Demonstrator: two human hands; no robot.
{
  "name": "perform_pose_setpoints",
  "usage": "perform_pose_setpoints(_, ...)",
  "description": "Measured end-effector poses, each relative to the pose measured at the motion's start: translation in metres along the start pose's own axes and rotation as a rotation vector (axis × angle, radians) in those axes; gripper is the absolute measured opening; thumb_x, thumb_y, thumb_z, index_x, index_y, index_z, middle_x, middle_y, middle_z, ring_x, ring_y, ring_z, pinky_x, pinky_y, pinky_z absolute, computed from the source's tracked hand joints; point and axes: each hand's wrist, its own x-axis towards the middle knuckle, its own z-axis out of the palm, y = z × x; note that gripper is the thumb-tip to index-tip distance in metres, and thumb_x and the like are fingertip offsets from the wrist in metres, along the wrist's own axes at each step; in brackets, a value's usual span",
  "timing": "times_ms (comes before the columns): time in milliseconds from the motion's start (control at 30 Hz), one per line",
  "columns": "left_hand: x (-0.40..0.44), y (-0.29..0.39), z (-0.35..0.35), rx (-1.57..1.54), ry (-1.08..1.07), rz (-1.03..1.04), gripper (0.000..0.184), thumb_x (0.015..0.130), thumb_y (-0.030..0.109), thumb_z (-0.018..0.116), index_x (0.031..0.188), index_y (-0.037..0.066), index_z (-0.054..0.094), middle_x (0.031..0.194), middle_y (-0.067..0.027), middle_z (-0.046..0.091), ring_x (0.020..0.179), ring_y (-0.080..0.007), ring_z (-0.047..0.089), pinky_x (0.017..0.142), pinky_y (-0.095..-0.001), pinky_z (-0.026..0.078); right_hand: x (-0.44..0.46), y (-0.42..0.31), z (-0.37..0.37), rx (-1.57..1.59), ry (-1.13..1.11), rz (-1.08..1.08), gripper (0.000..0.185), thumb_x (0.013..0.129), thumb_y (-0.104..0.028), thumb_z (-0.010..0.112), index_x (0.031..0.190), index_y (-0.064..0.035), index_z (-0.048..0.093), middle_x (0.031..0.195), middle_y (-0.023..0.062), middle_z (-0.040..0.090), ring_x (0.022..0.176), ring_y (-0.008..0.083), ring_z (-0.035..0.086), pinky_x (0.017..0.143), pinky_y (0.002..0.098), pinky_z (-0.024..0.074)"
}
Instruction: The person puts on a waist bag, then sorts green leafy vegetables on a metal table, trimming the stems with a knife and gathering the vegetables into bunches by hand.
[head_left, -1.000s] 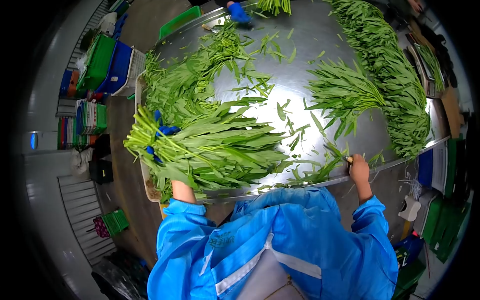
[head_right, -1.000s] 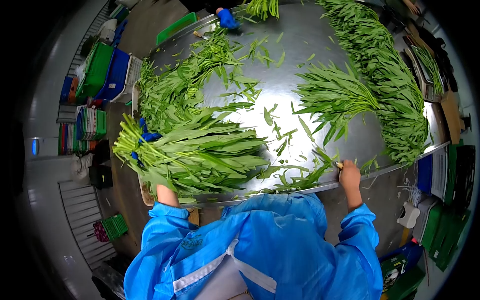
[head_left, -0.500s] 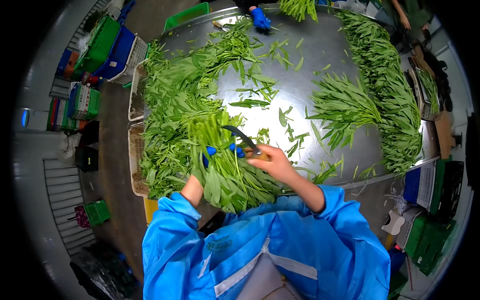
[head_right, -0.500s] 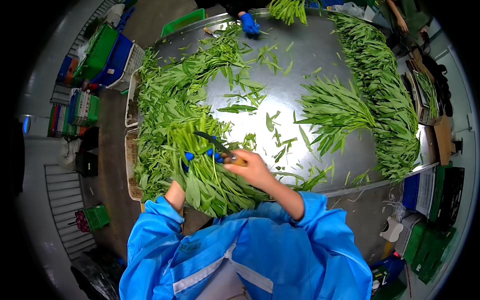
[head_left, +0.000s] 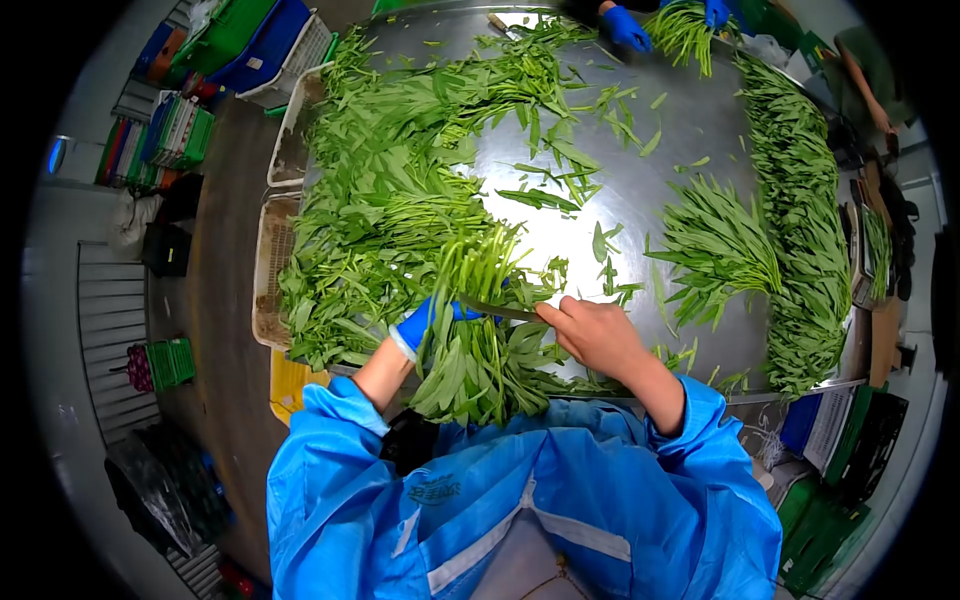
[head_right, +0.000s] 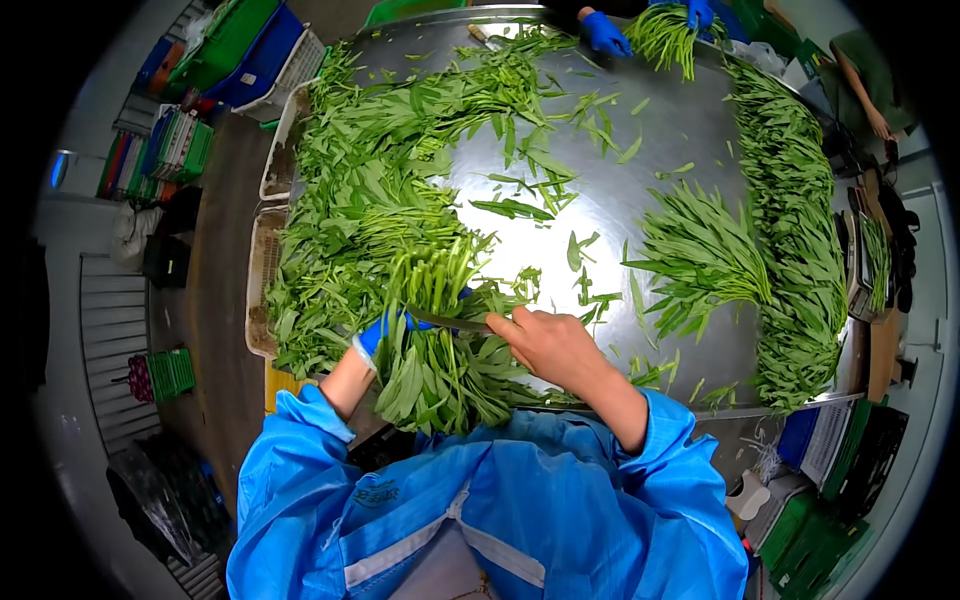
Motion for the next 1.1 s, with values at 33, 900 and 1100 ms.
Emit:
perform_pose_setpoints(33, 0.003, -0.008, -0.007, 0.047, -0.025, -0.001, 0.043, 0.101, 0.024, 0.046, 0.136, 0.0, 0.047, 0.129, -0.0167, 0.058, 0.099, -0.0228, 0.065, 0.083, -0.035, 0.057, 0.002, 0.0, 0.002, -0.014, -0.013, -0.012, 0.035, 0.08, -0.012, 0.065, 0.114, -0.0127, 0.057, 0.078, 0.006, 0.05, 0.061, 0.0219, 0.059, 0.052, 0.0346, 0.0485)
perform_pose_setpoints(900, -0.043, -0.018, 0.026, -0.043, 0.132, -0.125, 0.029, 0.095, 0.013, 0.056, 0.122, 0.001, 0.057, 0.104, -0.0096, 0.066, 0.089, -0.0172, 0.066, 0.081, -0.0293, 0.056, -0.015, 0.007, 0.089, 0.105, -0.07, 0.17, 0.023, 0.084, -0.018, 0.062, 0.089, -0.0042, 0.045, 0.073, 0.0134, 0.06, 0.056, 0.0316, 0.063, 0.048, 0.0425, 0.0504)
perform_pose_setpoints(1100, -0.037, -0.019, 0.035, -0.11, 0.125, -0.151, 0.029, 0.098, 0.015, 0.052, 0.124, 0.002, 0.055, 0.108, -0.0075, 0.064, 0.092, -0.017, 0.064, 0.084, -0.0313, 0.055, -0.003, 0.004, 0.088, 0.145, -0.118, 0.233, 0.023, 0.085, -0.019, 0.06, 0.093, -0.0023, 0.047, 0.07, 0.0169, 0.062, 0.061, 0.035, 0.064, 0.054, 0.045, 0.0517)
